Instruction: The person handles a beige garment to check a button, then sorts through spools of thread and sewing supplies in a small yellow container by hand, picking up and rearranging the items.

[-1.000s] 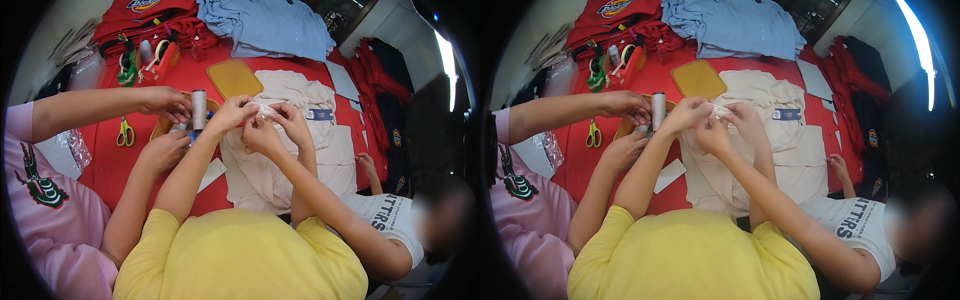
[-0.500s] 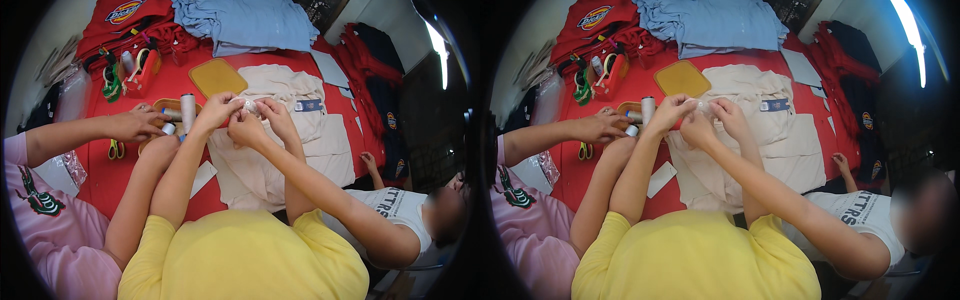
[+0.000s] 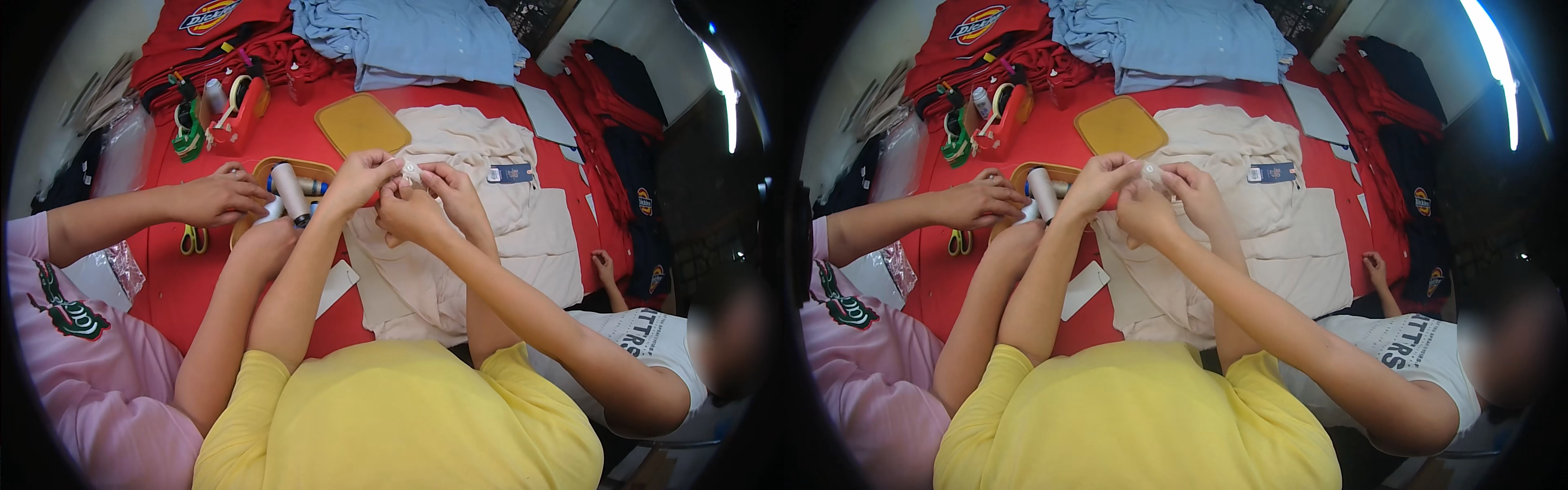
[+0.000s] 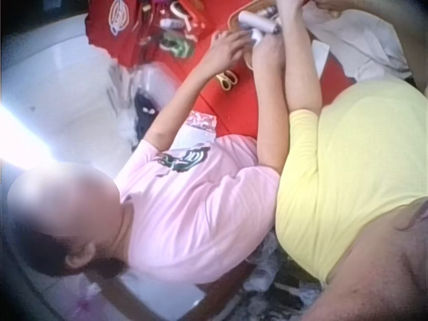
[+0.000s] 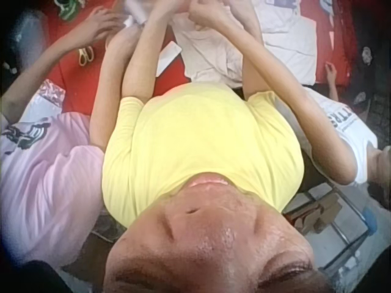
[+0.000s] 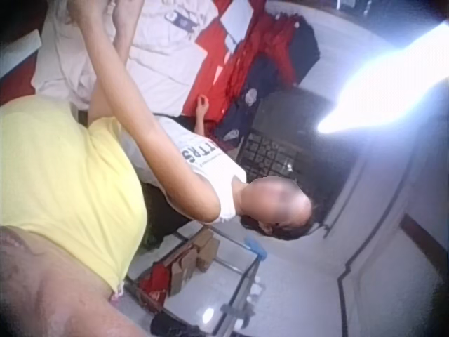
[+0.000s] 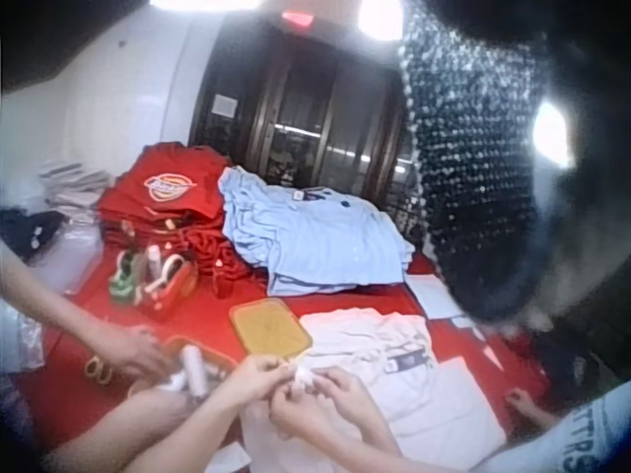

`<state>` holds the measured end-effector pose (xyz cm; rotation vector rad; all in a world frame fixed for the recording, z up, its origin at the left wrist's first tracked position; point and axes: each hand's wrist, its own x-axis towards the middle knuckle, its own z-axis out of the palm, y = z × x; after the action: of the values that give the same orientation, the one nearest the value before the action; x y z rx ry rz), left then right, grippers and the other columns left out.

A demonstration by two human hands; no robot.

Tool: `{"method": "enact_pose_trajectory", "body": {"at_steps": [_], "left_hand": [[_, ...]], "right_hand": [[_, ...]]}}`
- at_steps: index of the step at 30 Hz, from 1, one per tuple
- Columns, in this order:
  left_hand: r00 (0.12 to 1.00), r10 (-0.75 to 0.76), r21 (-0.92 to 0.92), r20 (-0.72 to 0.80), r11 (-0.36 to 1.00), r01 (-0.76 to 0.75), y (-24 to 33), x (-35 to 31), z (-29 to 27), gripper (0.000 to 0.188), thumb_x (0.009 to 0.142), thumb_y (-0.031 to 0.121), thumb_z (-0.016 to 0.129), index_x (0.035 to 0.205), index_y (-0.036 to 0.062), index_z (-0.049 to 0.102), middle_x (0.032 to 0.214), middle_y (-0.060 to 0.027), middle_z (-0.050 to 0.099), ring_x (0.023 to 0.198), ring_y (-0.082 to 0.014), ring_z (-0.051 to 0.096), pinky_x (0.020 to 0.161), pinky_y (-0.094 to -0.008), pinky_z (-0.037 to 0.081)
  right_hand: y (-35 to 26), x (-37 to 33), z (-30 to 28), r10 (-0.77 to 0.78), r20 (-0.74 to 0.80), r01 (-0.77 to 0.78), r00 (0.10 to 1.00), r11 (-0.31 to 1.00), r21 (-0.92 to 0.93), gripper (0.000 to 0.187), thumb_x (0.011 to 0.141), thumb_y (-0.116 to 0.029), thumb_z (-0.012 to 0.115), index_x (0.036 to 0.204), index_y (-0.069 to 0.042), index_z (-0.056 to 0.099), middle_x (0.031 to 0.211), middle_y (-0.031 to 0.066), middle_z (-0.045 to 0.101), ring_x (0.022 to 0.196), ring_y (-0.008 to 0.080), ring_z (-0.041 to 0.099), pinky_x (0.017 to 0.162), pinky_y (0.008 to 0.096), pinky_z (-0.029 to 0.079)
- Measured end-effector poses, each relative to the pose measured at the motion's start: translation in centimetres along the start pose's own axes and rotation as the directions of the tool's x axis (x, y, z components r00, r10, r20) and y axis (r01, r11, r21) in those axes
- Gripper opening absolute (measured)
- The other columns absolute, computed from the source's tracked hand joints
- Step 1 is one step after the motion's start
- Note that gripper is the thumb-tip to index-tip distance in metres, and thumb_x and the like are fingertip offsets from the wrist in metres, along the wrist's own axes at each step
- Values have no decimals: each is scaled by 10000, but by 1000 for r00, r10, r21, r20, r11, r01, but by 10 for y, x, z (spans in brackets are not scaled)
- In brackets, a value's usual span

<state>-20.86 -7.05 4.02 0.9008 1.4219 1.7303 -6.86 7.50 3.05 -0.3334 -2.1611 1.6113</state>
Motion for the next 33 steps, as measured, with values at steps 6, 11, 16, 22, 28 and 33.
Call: {"method": "enact_pose_trajectory", "body": {"at_steps": [6,11,16,22,28,33], "left_hand": [[1000,-1,0,31,1000,1,0,0,-1,227,876,234,632,916,12,648,789,-10,630,723,-71,572,681,-222,448],[998,59,39,27,997,-60,-2,4,0,218,869,237,643,911,23,650,765,2,609,684,-65,546,652,-217,433],[990,127,6,-54,992,-127,11,-5,4,269,913,200,596,1082,-8,617,972,-57,644,897,-110,588,804,-244,452],[874,379,139,-302,925,-353,2,-33,2,253,938,148,559,1127,-19,584,1107,-58,618,1031,-111,551,914,-254,422],[793,452,265,-409,890,-371,-13,-69,29,162,908,109,568,1034,7,580,1033,-66,585,1008,-151,542,923,-289,407],[821,446,322,-355,883,-341,-29,-83,35,157,886,89,583,1009,-7,568,988,-85,579,952,-176,552,855,-293,428]], "right_hand": [[0,1,8,-52,-26,54,998,991,121,268,913,-182,582,1061,37,623,842,28,622,770,87,544,681,247,443],[-6,12,-1,-7,89,13,996,998,-65,256,873,-219,641,952,24,642,797,23,642,726,88,560,655,248,444],[-19,19,-11,-135,65,139,989,988,-70,231,847,-210,657,894,15,631,742,22,622,681,84,551,624,246,432],[-11,8,-1,93,-60,-85,994,990,116,262,858,-251,646,938,-5,605,799,28,626,705,91,549,654,242,430],[44,15,-10,-10,-184,20,983,998,53,238,905,-254,616,955,-22,599,840,-10,604,709,66,489,662,200,394],[60,31,-2,51,-401,4,915,991,137,228,915,-239,610,919,-10,608,802,-27,574,693,48,452,639,192,364]]}}
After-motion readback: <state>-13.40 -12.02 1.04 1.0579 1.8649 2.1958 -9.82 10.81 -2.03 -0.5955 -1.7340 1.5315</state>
